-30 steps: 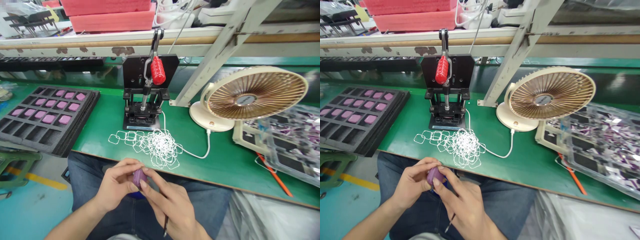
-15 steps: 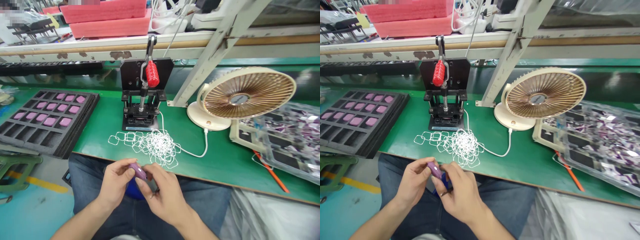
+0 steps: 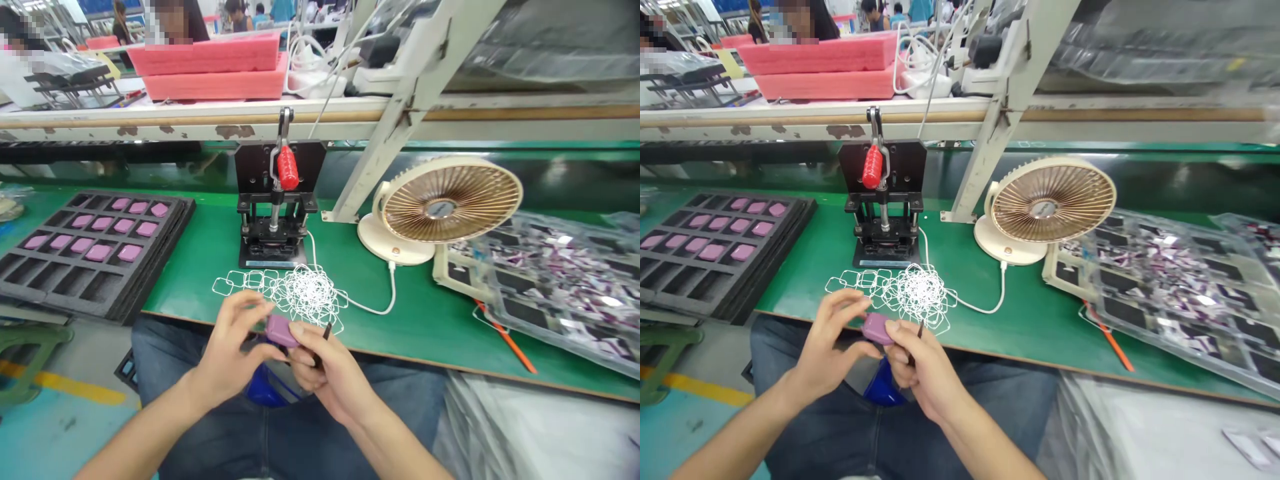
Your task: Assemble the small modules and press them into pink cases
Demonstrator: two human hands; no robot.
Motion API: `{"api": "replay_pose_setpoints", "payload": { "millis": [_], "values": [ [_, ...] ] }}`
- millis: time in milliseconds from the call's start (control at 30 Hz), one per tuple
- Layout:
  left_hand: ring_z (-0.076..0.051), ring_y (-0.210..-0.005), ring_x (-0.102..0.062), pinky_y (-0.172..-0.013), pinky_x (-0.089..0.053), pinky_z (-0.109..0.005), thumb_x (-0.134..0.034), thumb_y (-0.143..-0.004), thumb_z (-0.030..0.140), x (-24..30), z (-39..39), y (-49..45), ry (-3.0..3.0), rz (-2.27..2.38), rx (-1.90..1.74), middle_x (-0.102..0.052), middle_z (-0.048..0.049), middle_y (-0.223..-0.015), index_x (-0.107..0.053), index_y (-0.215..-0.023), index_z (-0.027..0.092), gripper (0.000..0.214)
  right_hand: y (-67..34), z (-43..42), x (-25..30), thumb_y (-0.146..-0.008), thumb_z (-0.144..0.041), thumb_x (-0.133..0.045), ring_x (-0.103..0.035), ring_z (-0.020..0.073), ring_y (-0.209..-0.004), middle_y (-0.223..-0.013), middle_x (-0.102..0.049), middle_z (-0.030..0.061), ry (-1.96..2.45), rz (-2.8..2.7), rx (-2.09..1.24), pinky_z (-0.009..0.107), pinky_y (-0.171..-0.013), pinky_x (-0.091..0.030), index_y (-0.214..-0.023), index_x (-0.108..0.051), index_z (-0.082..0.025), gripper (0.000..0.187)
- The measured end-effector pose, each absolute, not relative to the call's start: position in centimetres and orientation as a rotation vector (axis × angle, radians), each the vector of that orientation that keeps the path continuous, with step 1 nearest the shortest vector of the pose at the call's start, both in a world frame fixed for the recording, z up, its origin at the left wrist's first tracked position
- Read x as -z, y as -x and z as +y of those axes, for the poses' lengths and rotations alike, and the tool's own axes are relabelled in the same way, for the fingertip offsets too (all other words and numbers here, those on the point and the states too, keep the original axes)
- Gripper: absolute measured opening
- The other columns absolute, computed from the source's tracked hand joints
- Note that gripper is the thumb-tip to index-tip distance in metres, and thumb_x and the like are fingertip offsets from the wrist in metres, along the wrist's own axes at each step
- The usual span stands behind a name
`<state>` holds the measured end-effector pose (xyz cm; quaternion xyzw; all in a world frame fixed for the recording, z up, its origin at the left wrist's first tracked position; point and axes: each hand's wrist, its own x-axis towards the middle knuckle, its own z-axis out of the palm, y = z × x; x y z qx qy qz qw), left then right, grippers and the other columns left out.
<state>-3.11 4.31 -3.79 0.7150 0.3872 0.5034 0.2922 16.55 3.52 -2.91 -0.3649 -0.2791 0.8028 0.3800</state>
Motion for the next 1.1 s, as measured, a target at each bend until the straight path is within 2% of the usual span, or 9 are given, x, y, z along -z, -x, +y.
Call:
{"api": "replay_pose_setpoints", "payload": {
  "millis": [133,300,433,533,633,700,867,1000,1100],
  "values": [
    [-0.025,-0.117,-0.071,-0.102,-0.063,-0.042,-0.071,-0.095,-0.002,2.5,5.6,4.0,-2.465,0.759,-1.34,-0.075,-0.0132,-0.121,-0.068,-0.138,0.016,0.046,-16.6,3.8,2.0,-0.082,-0.065,-0.086,-0.014,0.0036,-0.044,-0.057,-0.032,-0.0116,0.966,-0.62,-2.142,0.021,-0.045,-0.009,-0.074,-0.047,-0.021,0.059],
    [-0.022,-0.097,-0.074,-0.089,-0.064,-0.036,-0.066,-0.097,-0.002,1.6,5.6,4.0,-2.432,0.826,-1.427,-0.078,-0.0102,-0.101,-0.072,-0.117,0.013,0.026,-17.2,4.1,1.7,-0.093,-0.082,-0.064,-0.02,0.0065,-0.043,-0.051,-0.032,-0.0083,1.112,-1.084,-2.087,0.024,-0.044,-0.013,-0.064,-0.053,-0.02,0.069],
    [-0.019,-0.098,-0.075,-0.09,-0.063,-0.032,-0.065,-0.103,0.011,1.8,7.0,4.6,-2.23,1.144,-1.392,-0.078,-0.0049,-0.103,-0.077,-0.111,0.022,0.018,-19.8,7.5,-2.2,-0.105,-0.068,-0.058,-0.054,0.0152,-0.059,-0.063,-0.06,0.0014,1.296,-1.694,-1.022,0.028,-0.057,-0.04,-0.074,-0.073,-0.02,0.059],
    [-0.021,-0.105,-0.074,-0.095,-0.063,-0.036,-0.064,-0.106,0.017,2.0,9.9,4.9,-2.225,1.336,-1.374,-0.076,-0.0065,-0.111,-0.075,-0.119,0.023,0.018,-21.0,12.0,-7.1,-0.108,-0.048,-0.065,-0.072,0.0222,-0.09,-0.1,-0.079,0.0063,1.097,-1.862,-0.175,0.034,-0.08,-0.055,-0.105,-0.081,-0.024,0.03],
    [-0.024,-0.108,-0.074,-0.098,-0.063,-0.041,-0.061,-0.106,0.016,2.6,13.3,4.4,-2.318,1.362,-1.334,-0.072,-0.0111,-0.118,-0.069,-0.132,0.019,0.027,-20.3,16.1,-10.4,-0.106,-0.047,-0.07,-0.071,0.0264,-0.121,-0.142,-0.071,0.0107,0.894,-1.99,0.235,0.034,-0.084,-0.061,-0.142,-0.069,-0.023,0.043],
    [-0.025,-0.107,-0.075,-0.098,-0.064,-0.042,-0.061,-0.106,0.015,3.2,15.1,3.8,-2.397,1.321,-1.261,-0.073,-0.0111,-0.116,-0.071,-0.128,0.018,0.025,-19.0,18.0,-11.0,-0.107,-0.043,-0.068,-0.072,0.0237,-0.125,-0.152,-0.065,0.0073,0.833,-2.105,0.394,0.028,-0.074,-0.06,-0.147,-0.064,-0.026,0.043],
    [-0.027,-0.102,-0.076,-0.096,-0.064,-0.043,-0.062,-0.104,0.015,4.6,17.0,2.8,-2.527,1.238,-1.094,-0.077,-0.0103,-0.109,-0.076,-0.111,0.019,0.016,-16.8,20.6,-11.5,-0.113,-0.028,-0.058,-0.08,0.016,-0.099,-0.131,-0.079,0.0004,0.785,-2.084,0.53,0.021,-0.068,-0.056,-0.127,-0.073,-0.025,0.021],
    [-0.026,-0.102,-0.076,-0.096,-0.064,-0.042,-0.06,-0.105,0.016,4.7,17.2,3.2,-2.494,1.203,-1.143,-0.079,-0.0101,-0.109,-0.077,-0.111,0.02,0.018,-16.9,21.6,-13.9,-0.111,-0.031,-0.058,-0.079,0.0234,-0.103,-0.122,-0.08,0.0059,0.873,-1.791,0.42,0.032,-0.085,-0.06,-0.14,-0.065,-0.024,0.031],
    [-0.025,-0.102,-0.076,-0.097,-0.064,-0.042,-0.059,-0.106,0.019,4.1,16.4,4.7,-2.39,1.246,-1.305,-0.08,-0.0097,-0.109,-0.077,-0.112,0.021,0.018,-17.3,20.2,-12.3,-0.114,-0.037,-0.05,-0.076,0.026,-0.106,-0.117,-0.079,0.0104,0.995,-1.728,0.402,0.038,-0.093,-0.059,-0.125,-0.071,-0.021,0.029]
  ]
}}
